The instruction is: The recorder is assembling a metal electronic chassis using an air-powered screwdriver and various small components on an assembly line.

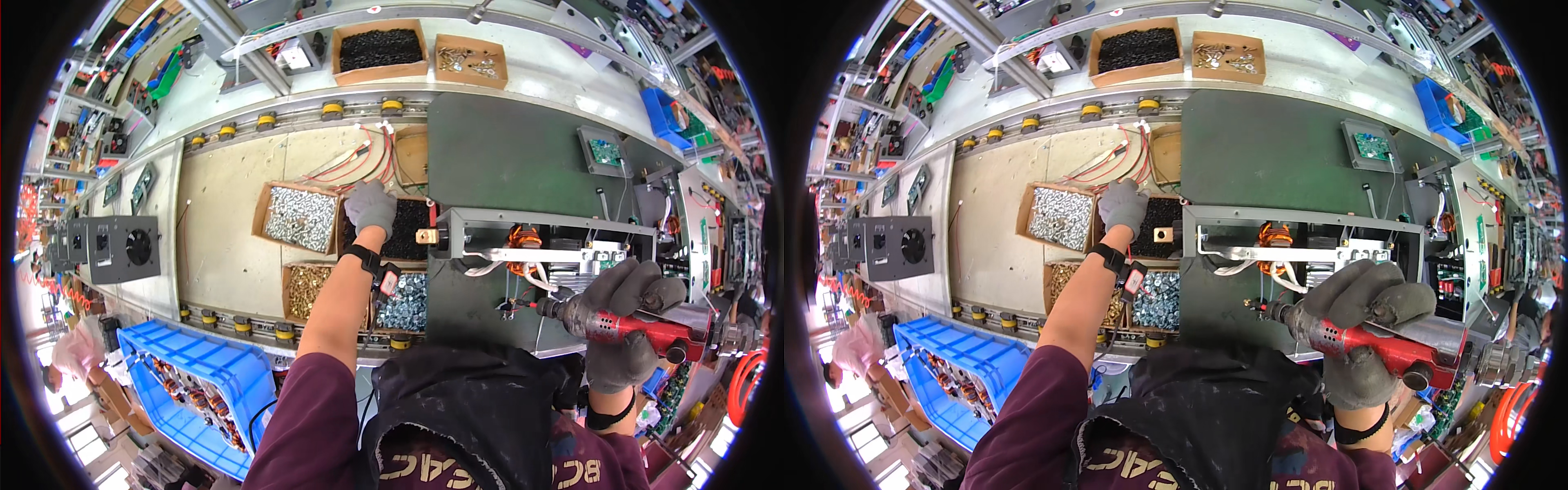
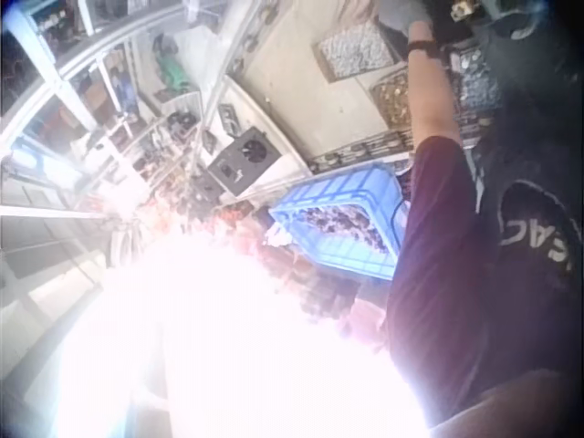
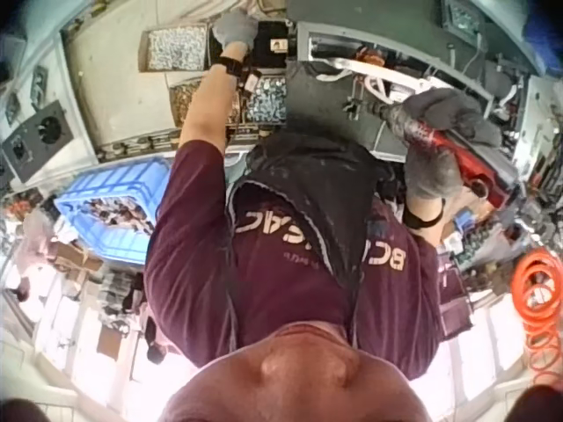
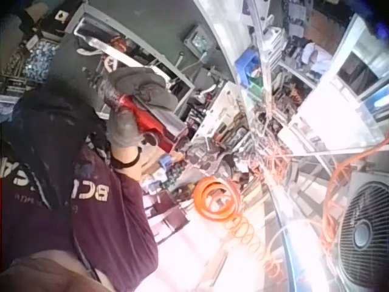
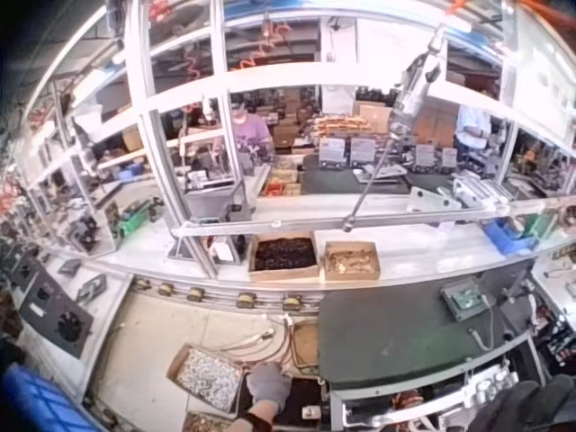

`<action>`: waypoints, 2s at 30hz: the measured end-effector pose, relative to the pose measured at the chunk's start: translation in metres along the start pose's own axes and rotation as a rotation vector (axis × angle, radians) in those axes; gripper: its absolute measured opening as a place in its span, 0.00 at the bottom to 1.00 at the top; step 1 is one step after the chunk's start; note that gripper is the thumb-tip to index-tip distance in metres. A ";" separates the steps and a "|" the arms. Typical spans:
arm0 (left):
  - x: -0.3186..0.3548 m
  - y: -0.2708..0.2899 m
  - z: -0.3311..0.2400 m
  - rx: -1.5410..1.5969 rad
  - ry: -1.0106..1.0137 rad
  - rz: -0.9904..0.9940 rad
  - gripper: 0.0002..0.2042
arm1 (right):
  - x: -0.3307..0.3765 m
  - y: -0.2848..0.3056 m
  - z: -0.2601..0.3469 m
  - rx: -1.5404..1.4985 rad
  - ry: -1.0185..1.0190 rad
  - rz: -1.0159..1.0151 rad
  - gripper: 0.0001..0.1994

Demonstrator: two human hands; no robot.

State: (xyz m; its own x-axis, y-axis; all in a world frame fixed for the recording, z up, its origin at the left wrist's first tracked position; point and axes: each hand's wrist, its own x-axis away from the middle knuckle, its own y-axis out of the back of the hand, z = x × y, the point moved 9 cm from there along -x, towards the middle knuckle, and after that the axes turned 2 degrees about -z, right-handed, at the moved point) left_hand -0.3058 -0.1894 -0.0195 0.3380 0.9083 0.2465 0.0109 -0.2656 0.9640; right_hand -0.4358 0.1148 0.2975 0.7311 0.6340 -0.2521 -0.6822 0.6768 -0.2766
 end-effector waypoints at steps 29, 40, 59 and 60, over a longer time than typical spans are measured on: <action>0.200 0.024 -0.117 1.267 -0.125 0.771 0.13 | -0.029 0.005 -0.055 0.015 0.113 0.154 0.18; 0.194 0.023 -0.105 1.218 -0.080 0.790 0.16 | -0.028 -0.046 -0.053 0.516 0.196 0.394 0.16; 0.195 0.024 -0.110 1.390 -0.085 0.824 0.10 | -0.021 -0.022 -0.052 0.013 -0.122 0.196 0.13; 0.201 0.030 -0.115 1.336 -0.130 0.888 0.07 | -0.019 -0.017 -0.044 0.004 -0.063 0.228 0.17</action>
State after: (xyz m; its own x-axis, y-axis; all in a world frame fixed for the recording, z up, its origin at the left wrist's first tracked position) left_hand -0.3462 0.0224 0.0700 0.7574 0.3077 0.5759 0.5274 -0.8083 -0.2617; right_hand -0.4383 0.0748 0.2659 0.5566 0.7926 -0.2491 -0.8297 0.5148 -0.2157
